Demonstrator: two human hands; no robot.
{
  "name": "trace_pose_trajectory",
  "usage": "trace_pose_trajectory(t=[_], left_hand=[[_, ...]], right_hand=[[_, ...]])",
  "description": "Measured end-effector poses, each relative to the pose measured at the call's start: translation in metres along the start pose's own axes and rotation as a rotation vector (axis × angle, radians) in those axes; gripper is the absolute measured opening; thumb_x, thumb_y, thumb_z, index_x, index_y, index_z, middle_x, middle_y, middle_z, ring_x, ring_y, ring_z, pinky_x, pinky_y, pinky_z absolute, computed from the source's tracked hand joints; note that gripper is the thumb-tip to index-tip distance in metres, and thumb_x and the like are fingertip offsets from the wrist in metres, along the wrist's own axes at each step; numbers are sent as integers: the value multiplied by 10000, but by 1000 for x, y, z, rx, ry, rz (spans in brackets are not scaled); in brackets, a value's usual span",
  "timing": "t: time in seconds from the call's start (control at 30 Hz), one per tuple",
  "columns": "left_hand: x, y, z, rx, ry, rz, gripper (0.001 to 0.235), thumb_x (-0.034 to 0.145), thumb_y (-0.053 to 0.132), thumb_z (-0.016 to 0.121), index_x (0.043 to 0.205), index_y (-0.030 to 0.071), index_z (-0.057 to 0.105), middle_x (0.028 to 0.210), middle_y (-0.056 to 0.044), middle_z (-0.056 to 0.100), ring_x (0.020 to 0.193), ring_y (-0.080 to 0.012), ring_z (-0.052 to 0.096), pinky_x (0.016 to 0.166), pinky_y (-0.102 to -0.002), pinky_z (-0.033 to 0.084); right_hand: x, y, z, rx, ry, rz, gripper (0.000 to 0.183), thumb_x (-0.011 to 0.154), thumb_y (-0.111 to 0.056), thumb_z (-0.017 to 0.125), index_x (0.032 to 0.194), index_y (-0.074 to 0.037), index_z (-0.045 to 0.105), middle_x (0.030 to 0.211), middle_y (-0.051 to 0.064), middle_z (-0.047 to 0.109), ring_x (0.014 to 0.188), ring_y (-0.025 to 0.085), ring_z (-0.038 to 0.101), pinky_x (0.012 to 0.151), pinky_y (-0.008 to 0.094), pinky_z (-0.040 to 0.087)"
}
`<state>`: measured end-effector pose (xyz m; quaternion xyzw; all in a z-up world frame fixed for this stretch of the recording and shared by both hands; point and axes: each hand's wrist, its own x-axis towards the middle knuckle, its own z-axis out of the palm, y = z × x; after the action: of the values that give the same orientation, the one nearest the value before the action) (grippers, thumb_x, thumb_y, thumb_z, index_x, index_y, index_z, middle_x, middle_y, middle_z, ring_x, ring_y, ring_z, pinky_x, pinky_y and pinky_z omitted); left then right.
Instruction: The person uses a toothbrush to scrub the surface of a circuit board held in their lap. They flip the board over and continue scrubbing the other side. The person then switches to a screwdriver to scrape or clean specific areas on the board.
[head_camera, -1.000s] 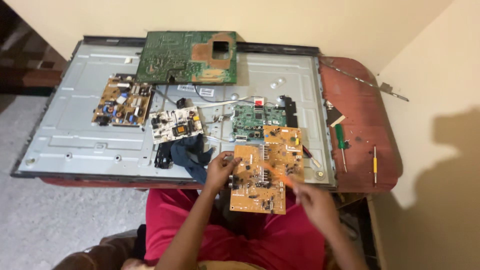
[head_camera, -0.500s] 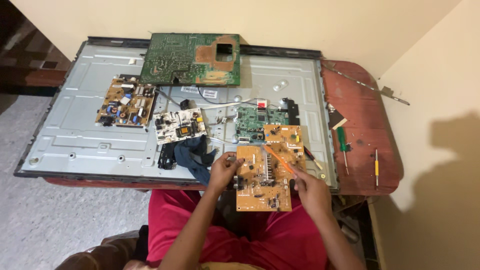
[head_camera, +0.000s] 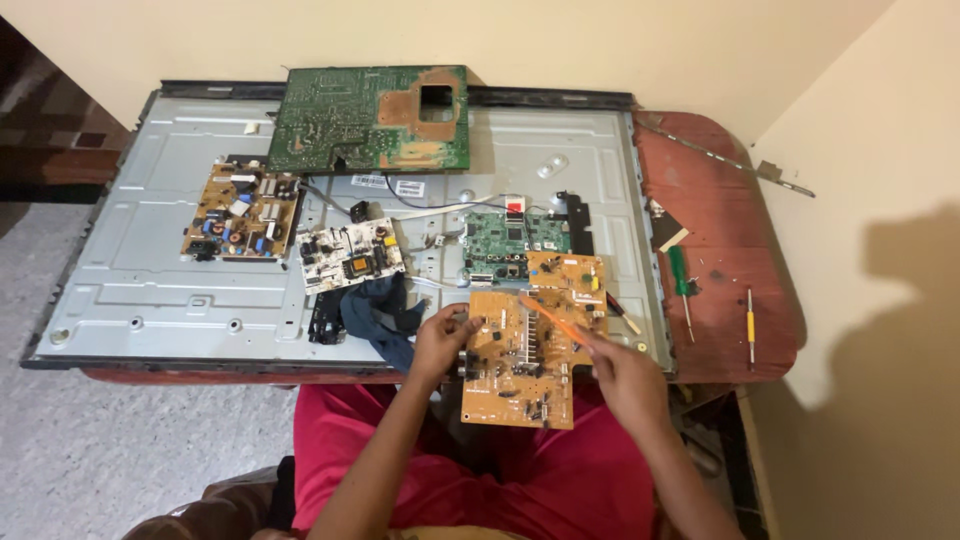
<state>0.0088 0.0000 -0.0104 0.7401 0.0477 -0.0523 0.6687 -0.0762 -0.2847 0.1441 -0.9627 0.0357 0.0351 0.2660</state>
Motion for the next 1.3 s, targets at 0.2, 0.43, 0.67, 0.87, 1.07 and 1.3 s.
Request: trace_pose_trajectory(t=[0.2,0.43,0.67,0.87,1.07,1.3], left_hand=[[-4,3,4,-137,17,-3,322,893,209,784,1131,9,701,769,-18,745,677,-53,659,596,-224,509],[-4,4,2,-19,31,-18,324,899,221,789,1137,16,710,716,-32,719,634,-61,610,570,-234,465],[0,3,0,-5,-10,5,358,889,218,784,1172,17,696,702,-11,708,619,-53,587,565,-232,453],[-8,12,2,-13,39,14,316,895,223,785,1124,18,712,700,-19,707,613,-51,586,551,-238,450],[-12,18,2,7,47,-4,295,893,241,780,1104,46,715,699,-8,724,611,-42,608,547,-231,463],[-14,22,1,44,45,7,325,885,257,792,1117,45,713,691,9,707,612,-41,591,550,-237,450]], right_hand=[[-8,-9,0,-58,-48,58,416,1000,-186,590,1347,-408,642,795,57,748,557,217,654,548,384,534],[-67,1,-19,193,113,-330,587,842,-51,643,1372,-303,657,876,98,783,625,130,703,541,314,556],[11,0,-14,-61,13,58,443,993,-174,607,1351,-433,642,799,50,762,519,177,600,537,356,508],[-8,9,-6,-15,-8,-78,502,942,-149,600,1363,-416,645,789,49,767,529,163,620,539,333,496],[-67,26,-18,230,-163,-26,467,895,-208,641,1332,-368,675,737,25,802,545,113,660,539,273,538],[-28,11,-8,-209,-283,286,459,1069,-292,519,1511,-409,483,786,89,718,576,181,562,585,332,560]])
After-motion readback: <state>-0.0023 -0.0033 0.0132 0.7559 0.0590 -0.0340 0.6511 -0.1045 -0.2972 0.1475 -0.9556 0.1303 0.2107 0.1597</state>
